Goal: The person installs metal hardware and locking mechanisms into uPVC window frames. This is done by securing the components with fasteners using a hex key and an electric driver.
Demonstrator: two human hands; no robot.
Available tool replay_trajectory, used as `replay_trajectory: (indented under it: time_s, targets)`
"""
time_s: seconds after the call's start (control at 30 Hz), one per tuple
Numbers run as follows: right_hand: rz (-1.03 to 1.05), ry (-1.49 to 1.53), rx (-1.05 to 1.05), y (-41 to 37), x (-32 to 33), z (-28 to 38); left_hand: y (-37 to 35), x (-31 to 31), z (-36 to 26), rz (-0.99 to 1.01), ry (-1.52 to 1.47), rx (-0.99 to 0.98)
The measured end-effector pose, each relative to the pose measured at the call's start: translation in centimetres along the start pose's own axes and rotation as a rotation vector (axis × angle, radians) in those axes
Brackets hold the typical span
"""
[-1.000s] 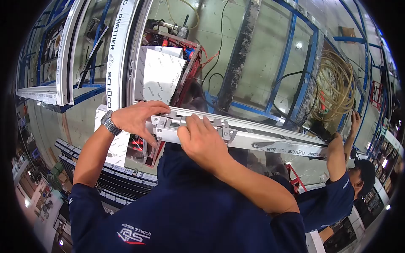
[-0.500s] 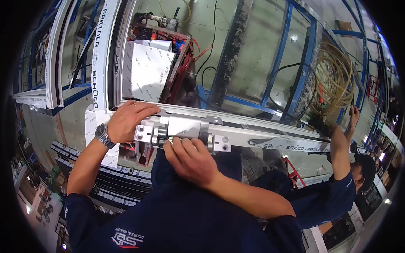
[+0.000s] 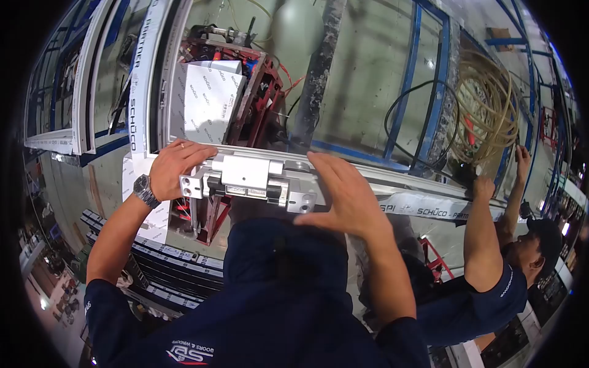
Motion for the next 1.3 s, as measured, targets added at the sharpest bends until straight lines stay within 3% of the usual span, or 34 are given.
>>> replay_trajectory:
  time_s: [0.1,0.23,0.4,0.67,0.93,1.3]
  targets:
    - [0.205,-0.077,0.091,0.1,-0.7,-1.1,0.3,0.2,0.2,0.012,-0.022,-0.027]
    - [0.237,-0.272,0.041,1.5,-2.5,-2.1,0.5,0.4,0.2,0.061,0.003,-0.008]
    - [0.394,-0.242,-0.028,3.4,-2.0,-1.9,1.5,0.9,0.7,0.064,-0.099,-0.050]
    - [0.378,-0.200,-0.004,4.3,-2.4,-2.3,0.1,1.0,1.5,0.082,-0.081,0.144]
    - [0.357,-0.234,-0.007,3.6,-3.1,-2.6,1.2,0.2,1.6,-0.016,-0.105,0.154]
    - [0.416,-0.183,-0.003,4.0,-2.9,-2.9,1.8,0.3,1.6,0.044,-0.034,0.130]
Point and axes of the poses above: each hand's wrist, its own y-axis towards the middle knuckle, its own x-axis out of the back of the hand, z = x × y, the point moved 3 cm from there along y, towards the middle knuckle
